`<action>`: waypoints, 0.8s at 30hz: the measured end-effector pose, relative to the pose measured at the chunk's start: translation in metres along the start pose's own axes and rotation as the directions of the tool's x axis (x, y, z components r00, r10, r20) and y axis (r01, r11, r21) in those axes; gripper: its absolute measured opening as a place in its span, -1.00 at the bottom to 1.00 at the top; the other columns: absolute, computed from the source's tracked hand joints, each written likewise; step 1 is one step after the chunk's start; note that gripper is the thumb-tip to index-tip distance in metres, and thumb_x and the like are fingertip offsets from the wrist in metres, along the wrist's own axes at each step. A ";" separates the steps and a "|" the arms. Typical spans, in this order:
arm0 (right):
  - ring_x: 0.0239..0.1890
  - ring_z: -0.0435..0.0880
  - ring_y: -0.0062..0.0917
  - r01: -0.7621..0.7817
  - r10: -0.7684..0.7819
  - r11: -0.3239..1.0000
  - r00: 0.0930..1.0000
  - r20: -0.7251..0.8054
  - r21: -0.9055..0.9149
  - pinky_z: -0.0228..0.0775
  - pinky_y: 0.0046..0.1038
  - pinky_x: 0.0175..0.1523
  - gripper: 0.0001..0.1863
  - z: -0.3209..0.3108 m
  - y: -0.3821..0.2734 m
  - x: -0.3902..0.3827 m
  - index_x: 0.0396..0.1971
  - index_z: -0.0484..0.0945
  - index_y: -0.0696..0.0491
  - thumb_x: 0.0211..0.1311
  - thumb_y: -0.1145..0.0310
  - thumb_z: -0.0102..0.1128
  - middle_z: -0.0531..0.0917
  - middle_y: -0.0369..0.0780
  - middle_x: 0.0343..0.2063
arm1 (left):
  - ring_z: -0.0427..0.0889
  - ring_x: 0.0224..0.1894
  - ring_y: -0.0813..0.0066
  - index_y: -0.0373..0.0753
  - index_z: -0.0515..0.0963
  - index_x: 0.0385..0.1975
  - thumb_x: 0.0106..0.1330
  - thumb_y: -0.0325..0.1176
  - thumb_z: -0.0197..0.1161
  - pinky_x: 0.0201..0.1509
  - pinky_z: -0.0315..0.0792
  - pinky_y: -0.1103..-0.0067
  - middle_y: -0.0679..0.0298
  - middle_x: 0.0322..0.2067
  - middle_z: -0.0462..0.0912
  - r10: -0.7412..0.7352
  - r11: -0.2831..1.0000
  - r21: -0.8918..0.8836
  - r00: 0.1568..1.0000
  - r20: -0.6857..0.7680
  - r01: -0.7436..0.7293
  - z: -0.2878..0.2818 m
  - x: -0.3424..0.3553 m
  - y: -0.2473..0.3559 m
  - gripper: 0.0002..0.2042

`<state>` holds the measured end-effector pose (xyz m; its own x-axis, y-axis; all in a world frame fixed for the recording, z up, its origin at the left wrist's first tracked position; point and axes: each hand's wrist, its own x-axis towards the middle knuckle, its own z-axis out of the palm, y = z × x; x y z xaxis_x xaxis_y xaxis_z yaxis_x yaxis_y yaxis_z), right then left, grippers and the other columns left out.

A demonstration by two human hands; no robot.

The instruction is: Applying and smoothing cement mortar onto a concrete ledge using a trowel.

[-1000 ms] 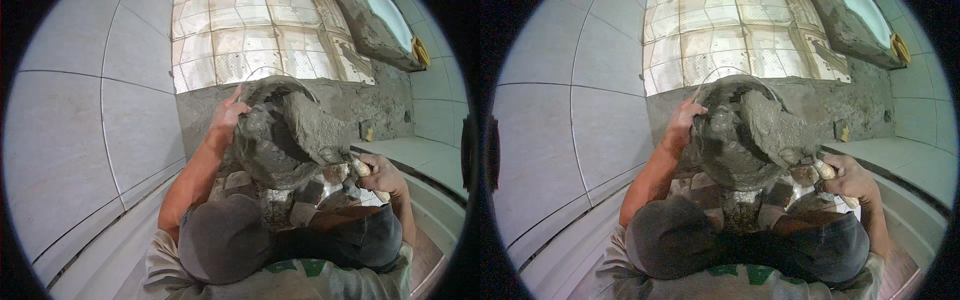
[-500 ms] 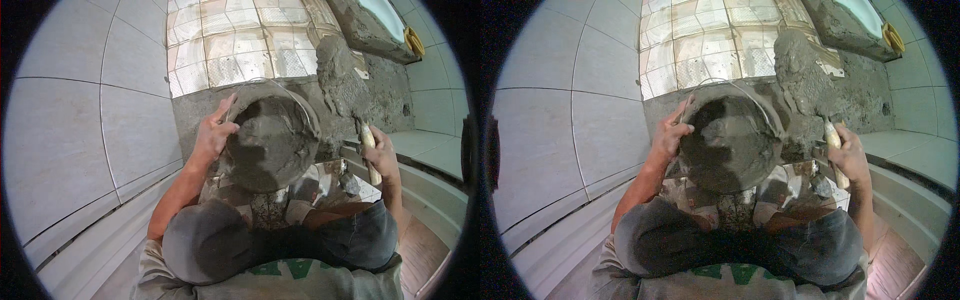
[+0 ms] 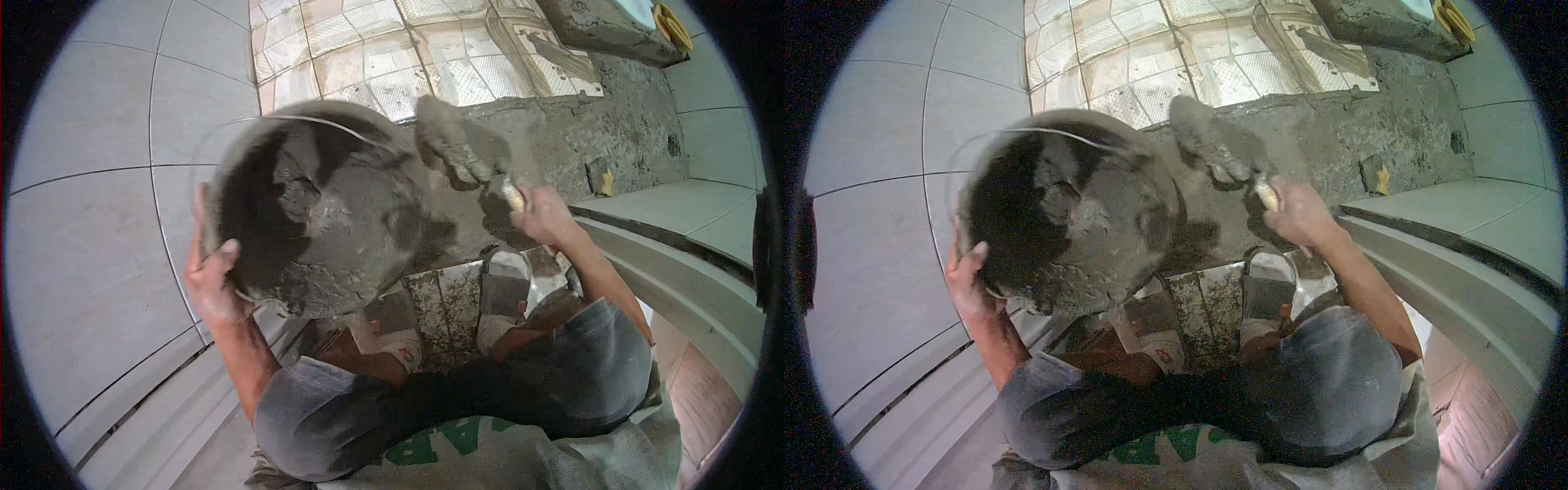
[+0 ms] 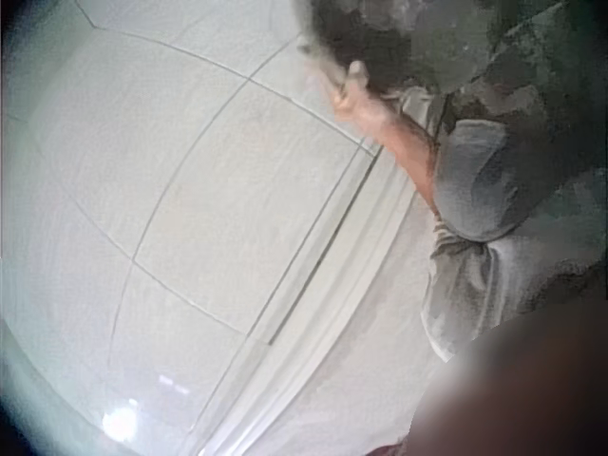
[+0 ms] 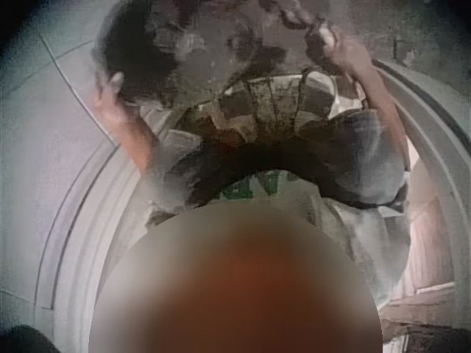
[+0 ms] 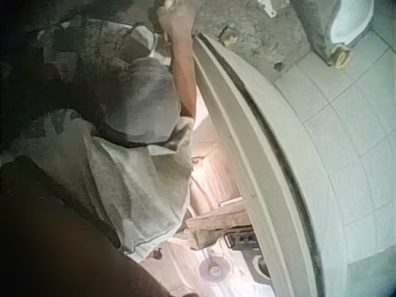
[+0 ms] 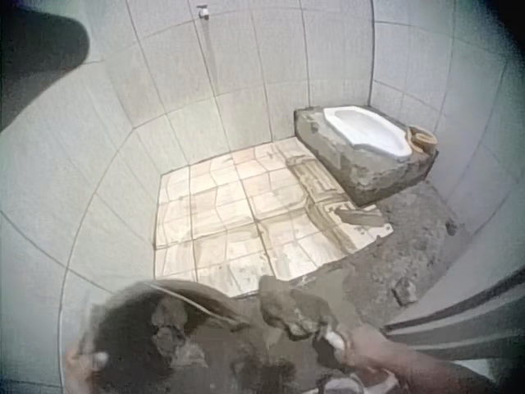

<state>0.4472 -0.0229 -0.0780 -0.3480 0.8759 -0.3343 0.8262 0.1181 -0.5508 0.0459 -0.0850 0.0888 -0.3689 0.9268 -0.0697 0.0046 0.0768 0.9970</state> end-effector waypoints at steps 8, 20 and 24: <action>-0.28 0.63 -0.07 0.111 -0.047 0.943 0.978 0.205 -0.315 0.48 -0.13 -0.19 -0.67 0.070 -0.028 0.048 -0.21 0.27 0.15 0.02 0.41 0.12 0.58 0.03 -0.35 | 0.58 -0.20 0.21 -0.51 0.38 -0.04 0.05 -0.48 0.11 -0.14 0.49 0.41 0.02 -0.19 0.54 0.022 1.000 -0.006 0.936 -0.351 -0.026 -0.045 0.012 0.016 -0.58; -0.27 0.62 -0.06 0.134 -0.087 0.968 0.972 0.218 -0.212 0.48 -0.14 -0.21 -0.60 0.065 -0.043 0.047 -0.20 0.26 0.13 0.07 0.27 0.19 0.57 0.03 -0.34 | 0.60 -0.23 0.19 -0.45 0.41 -0.06 0.09 -0.45 0.17 -0.18 0.51 0.38 0.06 -0.19 0.57 -0.022 0.999 -0.036 0.929 -0.369 0.010 -0.041 0.032 0.019 -0.61; -0.34 0.60 -0.03 0.095 -0.058 0.978 0.979 0.196 -0.184 0.43 -0.10 -0.26 -0.70 0.074 -0.035 0.035 -0.22 0.25 0.13 0.06 0.42 0.06 0.54 0.04 -0.39 | 0.57 -0.16 0.21 -0.47 0.37 0.02 0.08 -0.46 0.14 -0.11 0.48 0.39 0.04 -0.13 0.55 -0.006 1.000 -0.003 0.917 -0.398 0.005 -0.037 0.032 0.021 -0.54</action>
<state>0.3728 -0.0310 -0.1268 -0.4752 0.7590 -0.4450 0.8570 0.2846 -0.4297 0.0001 -0.0668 0.1082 -0.7086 0.7033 -0.0567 -0.0001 0.0802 0.9968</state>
